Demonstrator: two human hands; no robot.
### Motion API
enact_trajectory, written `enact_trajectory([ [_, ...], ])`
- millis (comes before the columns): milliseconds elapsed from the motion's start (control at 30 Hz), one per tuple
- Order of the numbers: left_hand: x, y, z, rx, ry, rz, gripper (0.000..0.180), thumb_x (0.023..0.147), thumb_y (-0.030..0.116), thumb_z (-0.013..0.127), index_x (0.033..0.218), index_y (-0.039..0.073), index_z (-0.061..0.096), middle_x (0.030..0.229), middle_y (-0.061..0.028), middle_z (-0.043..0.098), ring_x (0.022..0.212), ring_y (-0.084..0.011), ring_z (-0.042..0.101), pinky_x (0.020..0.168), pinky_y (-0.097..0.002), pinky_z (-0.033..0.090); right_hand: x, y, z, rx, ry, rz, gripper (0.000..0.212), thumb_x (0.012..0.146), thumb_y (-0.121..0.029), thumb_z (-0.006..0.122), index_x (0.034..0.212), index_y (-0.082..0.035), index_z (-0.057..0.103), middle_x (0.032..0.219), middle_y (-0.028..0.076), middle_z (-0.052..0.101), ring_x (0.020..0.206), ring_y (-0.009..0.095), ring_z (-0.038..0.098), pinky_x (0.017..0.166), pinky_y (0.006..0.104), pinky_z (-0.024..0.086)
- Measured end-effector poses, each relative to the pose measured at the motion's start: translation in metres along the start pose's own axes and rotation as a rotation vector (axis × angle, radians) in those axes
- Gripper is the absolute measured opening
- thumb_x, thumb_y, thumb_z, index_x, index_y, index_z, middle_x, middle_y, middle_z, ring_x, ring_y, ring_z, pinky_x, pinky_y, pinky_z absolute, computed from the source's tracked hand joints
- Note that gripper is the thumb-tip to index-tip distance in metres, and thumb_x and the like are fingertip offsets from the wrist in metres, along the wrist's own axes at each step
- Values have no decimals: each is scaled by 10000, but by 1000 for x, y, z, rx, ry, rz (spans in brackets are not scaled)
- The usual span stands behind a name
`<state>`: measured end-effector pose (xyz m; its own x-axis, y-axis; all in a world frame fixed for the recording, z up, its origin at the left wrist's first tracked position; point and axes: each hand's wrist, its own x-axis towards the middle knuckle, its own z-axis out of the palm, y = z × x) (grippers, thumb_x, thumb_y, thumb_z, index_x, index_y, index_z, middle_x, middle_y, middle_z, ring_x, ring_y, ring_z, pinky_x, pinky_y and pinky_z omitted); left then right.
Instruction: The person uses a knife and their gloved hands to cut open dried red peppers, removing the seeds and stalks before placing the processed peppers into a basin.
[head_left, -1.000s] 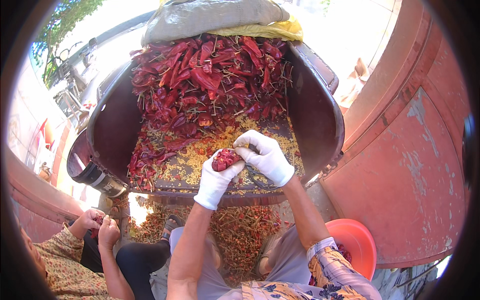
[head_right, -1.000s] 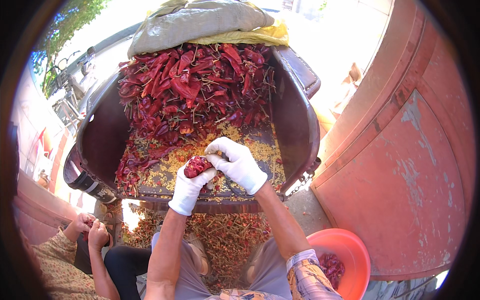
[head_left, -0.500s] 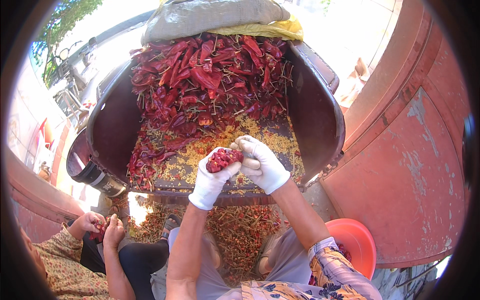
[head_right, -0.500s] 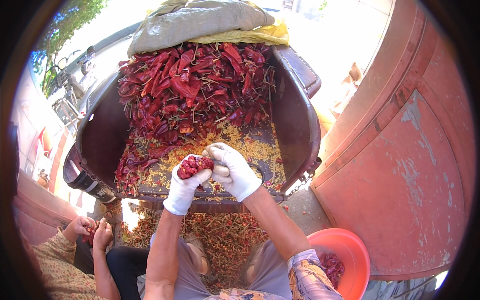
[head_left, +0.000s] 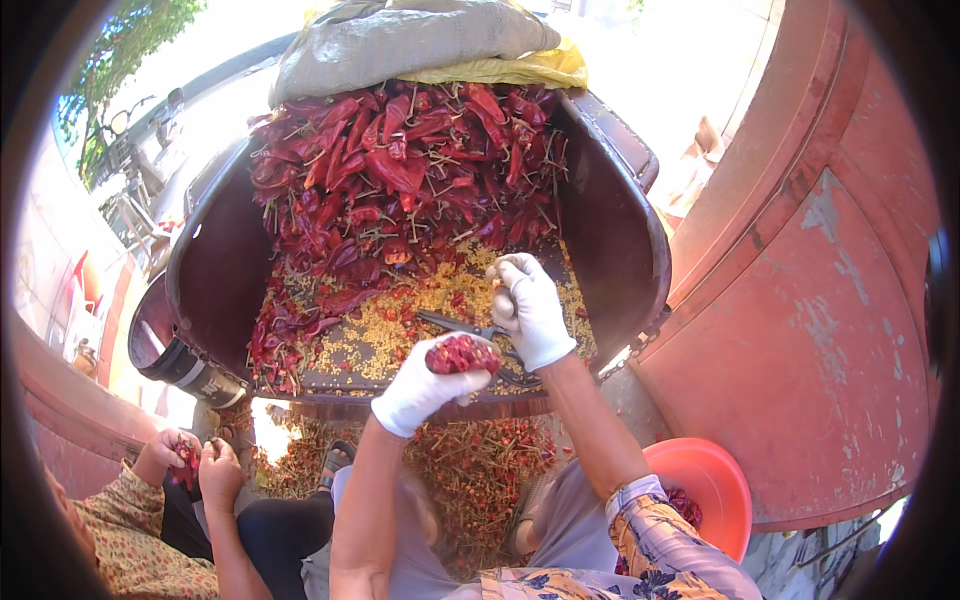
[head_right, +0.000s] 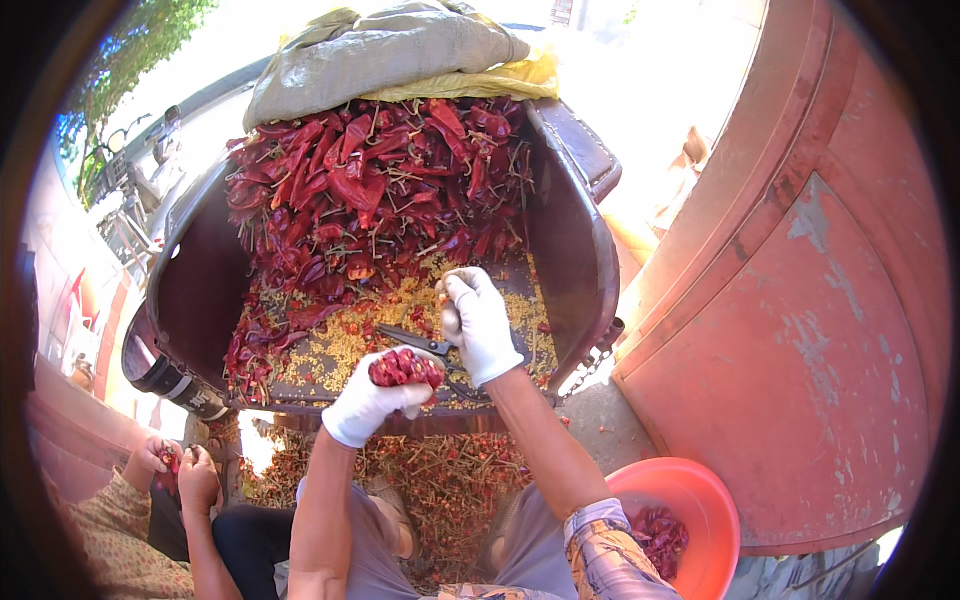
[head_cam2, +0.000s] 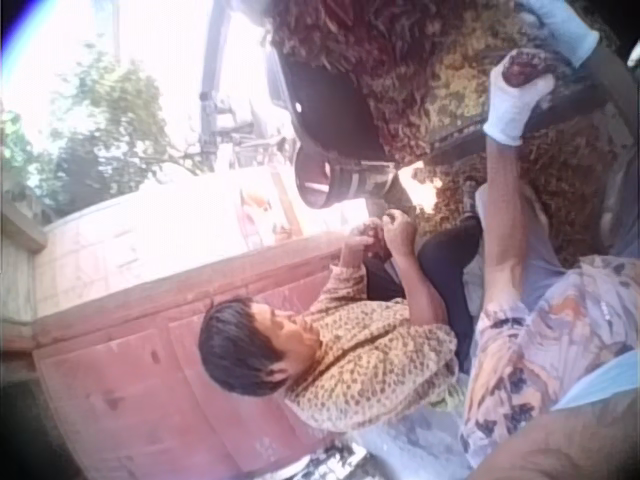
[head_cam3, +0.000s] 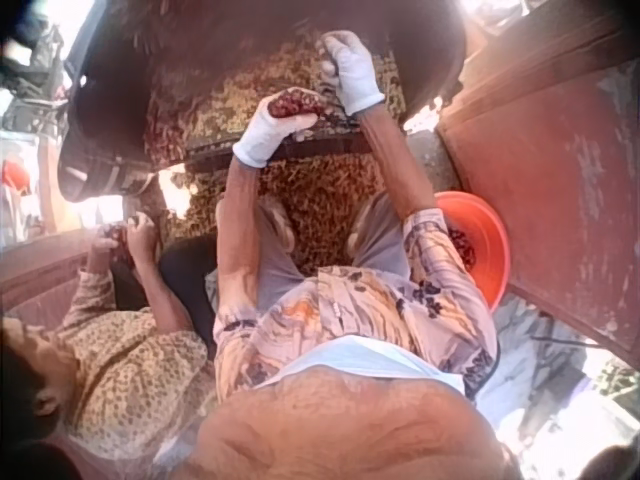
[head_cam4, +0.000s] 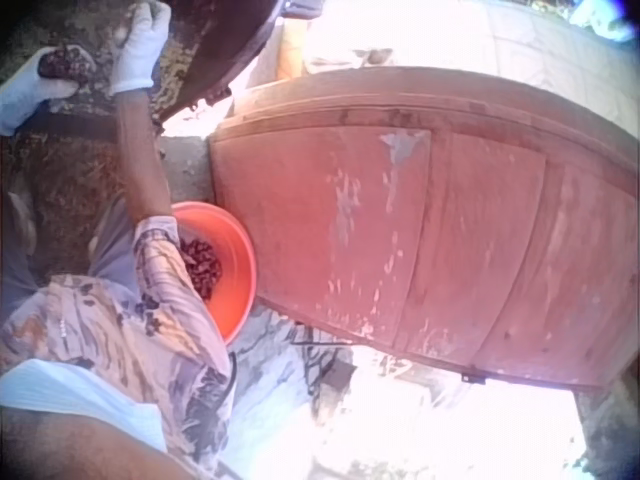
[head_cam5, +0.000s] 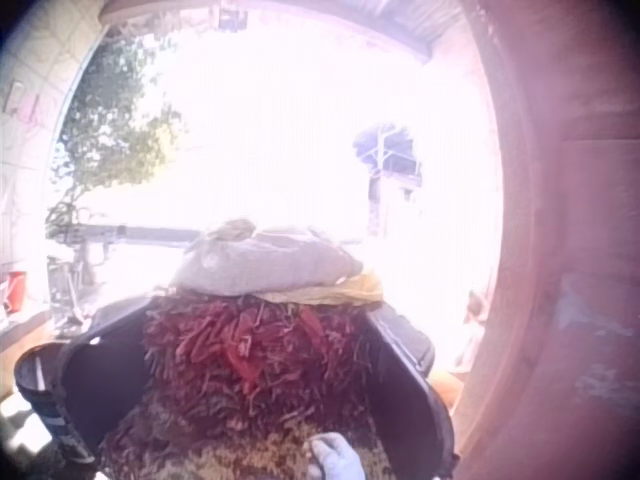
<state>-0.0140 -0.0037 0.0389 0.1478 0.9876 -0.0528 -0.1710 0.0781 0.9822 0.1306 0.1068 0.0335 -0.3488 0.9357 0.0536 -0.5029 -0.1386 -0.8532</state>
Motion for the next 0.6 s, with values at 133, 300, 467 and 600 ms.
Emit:
enact_trajectory([
  [133,8,-11,-13,-444,198,197,206,842,150,675,971,-3,629,718,-36,605,609,-130,574,593,-266,475,-16,-21,8,-686,-375,252,183,886,-204,544,974,-66,626,671,19,592,458,75,460,419,245,361],
  [300,13,-20,-41,-914,281,320,109,916,136,605,917,30,626,681,-29,580,630,-147,561,598,-286,487,9,-14,-15,-1122,-266,-154,342,900,-360,515,1074,-95,643,966,176,682,815,291,661,735,381,521],
  [467,23,-21,-18,-650,307,255,76,871,92,652,921,41,626,652,-40,600,561,-167,595,527,-313,526,87,-2,-41,-1650,318,-25,452,861,-360,572,1297,-244,544,1252,238,519,1049,407,583,898,472,481],
  [600,22,-18,-11,-623,326,200,82,862,102,667,914,49,632,650,-44,609,544,-165,596,516,-312,514,103,7,-36,-1664,285,-88,339,789,-232,652,1117,-157,623,1163,218,568,970,391,617,852,452,497],
])
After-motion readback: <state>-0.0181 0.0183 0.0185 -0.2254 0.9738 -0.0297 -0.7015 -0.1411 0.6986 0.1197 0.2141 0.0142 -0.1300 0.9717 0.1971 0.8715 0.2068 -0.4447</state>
